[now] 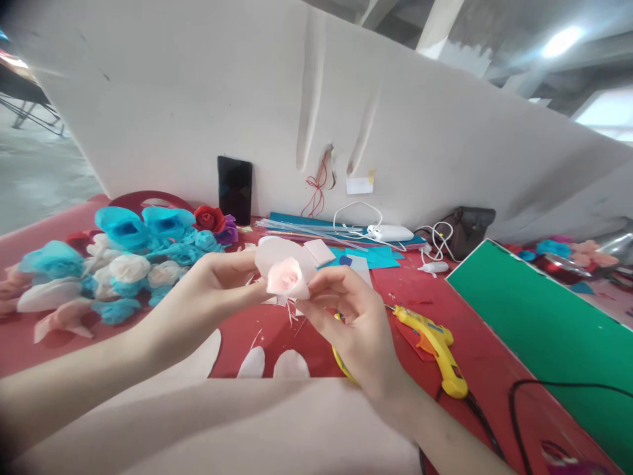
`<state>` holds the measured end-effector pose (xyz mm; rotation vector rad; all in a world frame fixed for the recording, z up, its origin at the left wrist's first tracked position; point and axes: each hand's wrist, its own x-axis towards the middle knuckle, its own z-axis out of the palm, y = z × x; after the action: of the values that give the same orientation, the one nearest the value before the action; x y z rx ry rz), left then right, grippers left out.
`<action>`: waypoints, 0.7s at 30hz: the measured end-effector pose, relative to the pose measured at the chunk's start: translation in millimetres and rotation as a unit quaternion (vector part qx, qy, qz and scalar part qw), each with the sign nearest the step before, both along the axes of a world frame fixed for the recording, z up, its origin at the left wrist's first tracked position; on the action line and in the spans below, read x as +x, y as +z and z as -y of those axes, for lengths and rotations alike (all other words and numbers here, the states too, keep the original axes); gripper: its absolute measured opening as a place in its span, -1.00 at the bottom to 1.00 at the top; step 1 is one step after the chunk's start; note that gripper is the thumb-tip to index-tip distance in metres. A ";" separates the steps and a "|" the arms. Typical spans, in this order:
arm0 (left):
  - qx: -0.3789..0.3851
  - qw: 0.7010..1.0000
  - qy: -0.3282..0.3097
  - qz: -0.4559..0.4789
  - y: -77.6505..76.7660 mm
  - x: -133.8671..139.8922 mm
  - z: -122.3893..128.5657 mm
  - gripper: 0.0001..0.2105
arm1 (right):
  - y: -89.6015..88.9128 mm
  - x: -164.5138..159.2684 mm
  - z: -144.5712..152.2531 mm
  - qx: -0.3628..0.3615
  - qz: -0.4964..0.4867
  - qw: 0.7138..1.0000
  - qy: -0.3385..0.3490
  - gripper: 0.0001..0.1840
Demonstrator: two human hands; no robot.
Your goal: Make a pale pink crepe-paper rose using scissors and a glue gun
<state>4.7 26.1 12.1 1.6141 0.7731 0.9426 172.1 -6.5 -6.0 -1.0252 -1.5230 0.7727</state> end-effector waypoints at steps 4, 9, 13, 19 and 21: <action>-0.012 0.999 -0.036 0.030 -0.2 -0.6 2.8 -0.82 | -2.2 1.0 0.1 -0.023 -0.012 1.000 0.008 -0.88; 0.002 0.999 -0.033 0.030 -0.9 -2.9 4.1 -0.78 | -3.1 2.4 -1.0 -0.059 -0.033 0.998 0.016 -0.78; 0.011 0.998 -0.041 0.038 -0.2 -4.0 4.5 -0.82 | -2.6 2.0 -2.2 -0.102 -0.075 0.991 0.054 -0.65; 0.011 0.999 -0.045 0.004 5.5 -3.5 4.7 -0.77 | -0.2 -0.2 -0.8 -0.117 -0.124 0.978 0.120 -0.61; 0.013 0.998 -0.052 0.009 6.7 -3.1 6.1 -0.78 | 0.5 -1.2 0.1 -0.116 -0.132 0.977 0.121 -0.61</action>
<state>1.6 20.0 18.9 1.6497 0.6597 0.8936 171.0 -6.6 -5.5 -0.8711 -1.3624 1.2327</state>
